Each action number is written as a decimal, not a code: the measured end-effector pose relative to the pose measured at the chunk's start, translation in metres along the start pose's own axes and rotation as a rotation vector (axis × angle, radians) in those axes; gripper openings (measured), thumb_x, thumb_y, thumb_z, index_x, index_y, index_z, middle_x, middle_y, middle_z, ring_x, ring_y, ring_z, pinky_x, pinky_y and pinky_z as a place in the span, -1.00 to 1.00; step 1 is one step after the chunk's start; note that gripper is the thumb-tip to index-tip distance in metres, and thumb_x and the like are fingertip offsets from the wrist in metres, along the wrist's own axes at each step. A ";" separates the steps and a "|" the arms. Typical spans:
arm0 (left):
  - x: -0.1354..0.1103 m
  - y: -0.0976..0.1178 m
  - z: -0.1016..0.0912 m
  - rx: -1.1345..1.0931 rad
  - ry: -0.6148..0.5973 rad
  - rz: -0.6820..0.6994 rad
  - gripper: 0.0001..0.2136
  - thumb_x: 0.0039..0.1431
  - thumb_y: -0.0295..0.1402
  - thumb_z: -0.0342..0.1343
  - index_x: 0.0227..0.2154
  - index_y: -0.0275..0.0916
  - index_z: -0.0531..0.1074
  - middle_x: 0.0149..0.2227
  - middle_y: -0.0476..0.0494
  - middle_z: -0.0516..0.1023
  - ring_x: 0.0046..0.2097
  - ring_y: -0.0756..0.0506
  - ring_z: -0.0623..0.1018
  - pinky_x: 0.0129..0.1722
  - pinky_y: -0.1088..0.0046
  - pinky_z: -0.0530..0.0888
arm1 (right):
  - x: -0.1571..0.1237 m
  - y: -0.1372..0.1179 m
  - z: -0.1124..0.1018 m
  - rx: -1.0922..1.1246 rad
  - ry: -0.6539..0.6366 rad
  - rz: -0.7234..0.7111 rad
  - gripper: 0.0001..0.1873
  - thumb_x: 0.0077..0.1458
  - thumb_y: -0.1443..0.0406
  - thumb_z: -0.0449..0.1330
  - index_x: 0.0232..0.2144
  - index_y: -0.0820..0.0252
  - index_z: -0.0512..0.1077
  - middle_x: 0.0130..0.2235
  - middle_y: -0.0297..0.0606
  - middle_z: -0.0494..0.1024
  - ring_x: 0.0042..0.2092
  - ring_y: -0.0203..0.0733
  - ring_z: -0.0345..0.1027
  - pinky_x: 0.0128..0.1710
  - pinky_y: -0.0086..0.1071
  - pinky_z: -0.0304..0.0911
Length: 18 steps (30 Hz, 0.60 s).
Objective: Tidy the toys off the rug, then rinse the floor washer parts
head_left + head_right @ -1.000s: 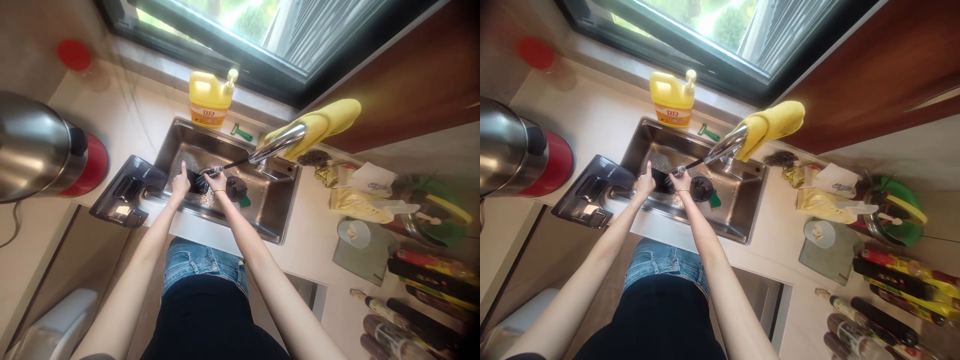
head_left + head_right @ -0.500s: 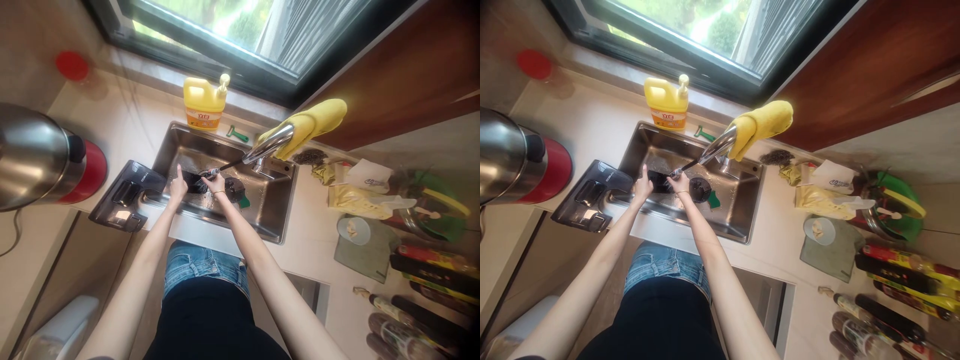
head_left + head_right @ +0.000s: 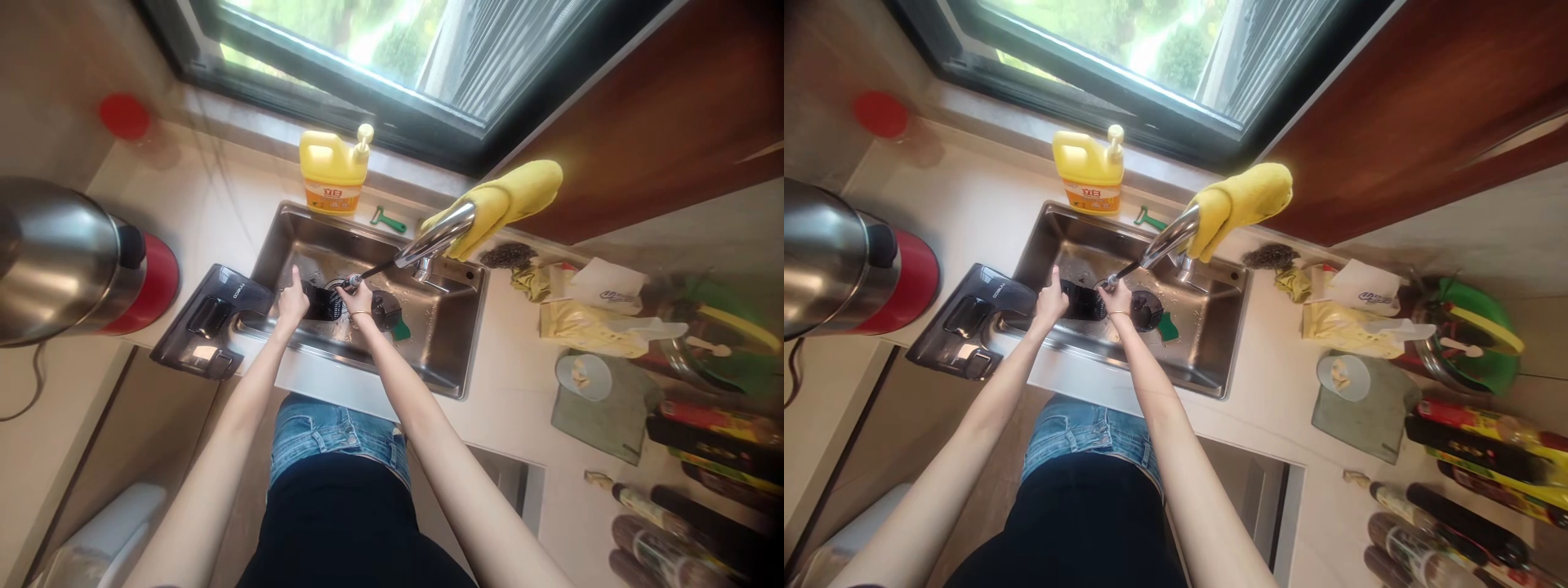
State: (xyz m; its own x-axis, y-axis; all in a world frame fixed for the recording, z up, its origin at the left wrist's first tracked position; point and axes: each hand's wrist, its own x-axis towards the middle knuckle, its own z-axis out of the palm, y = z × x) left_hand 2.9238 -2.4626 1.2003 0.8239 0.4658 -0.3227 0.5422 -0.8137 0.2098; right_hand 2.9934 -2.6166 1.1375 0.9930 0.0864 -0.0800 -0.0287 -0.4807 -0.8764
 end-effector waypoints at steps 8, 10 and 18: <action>-0.001 0.009 -0.009 -0.028 -0.021 -0.007 -0.27 0.19 -0.55 -0.07 0.40 -0.35 -0.19 -0.16 -0.54 0.59 -0.03 -0.35 0.61 -0.08 0.17 0.50 | 0.001 0.002 -0.004 -0.017 -0.029 -0.009 -0.75 -0.10 0.28 0.33 -0.35 0.10 0.35 -0.39 -0.36 0.59 -0.28 -0.14 0.53 -0.12 -0.25 0.41; -0.002 0.013 -0.013 -0.031 -0.032 -0.008 -0.26 0.18 -0.56 -0.08 0.41 -0.34 -0.19 -0.15 -0.54 0.59 -0.03 -0.36 0.61 -0.08 0.18 0.50 | 0.001 0.002 -0.004 -0.016 -0.020 -0.011 -0.75 -0.10 0.28 0.32 -0.34 0.09 0.35 -0.40 -0.37 0.58 -0.29 -0.14 0.53 -0.12 -0.25 0.41; 0.003 0.014 -0.013 -0.030 -0.033 -0.026 -0.25 0.15 -0.57 -0.07 0.40 -0.41 -0.19 -0.12 -0.58 0.58 -0.02 -0.35 0.60 -0.07 0.18 0.49 | 0.001 -0.001 -0.004 -0.012 -0.052 0.000 -0.75 -0.12 0.31 0.35 -0.38 0.11 0.35 -0.39 -0.37 0.58 -0.28 -0.16 0.52 -0.12 -0.27 0.40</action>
State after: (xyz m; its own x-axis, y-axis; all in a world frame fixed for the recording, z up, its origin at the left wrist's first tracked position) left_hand 2.9360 -2.4683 1.2144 0.8041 0.4740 -0.3588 0.5681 -0.7905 0.2288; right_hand 2.9951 -2.6198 1.1406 0.9857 0.1319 -0.1046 -0.0268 -0.4909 -0.8708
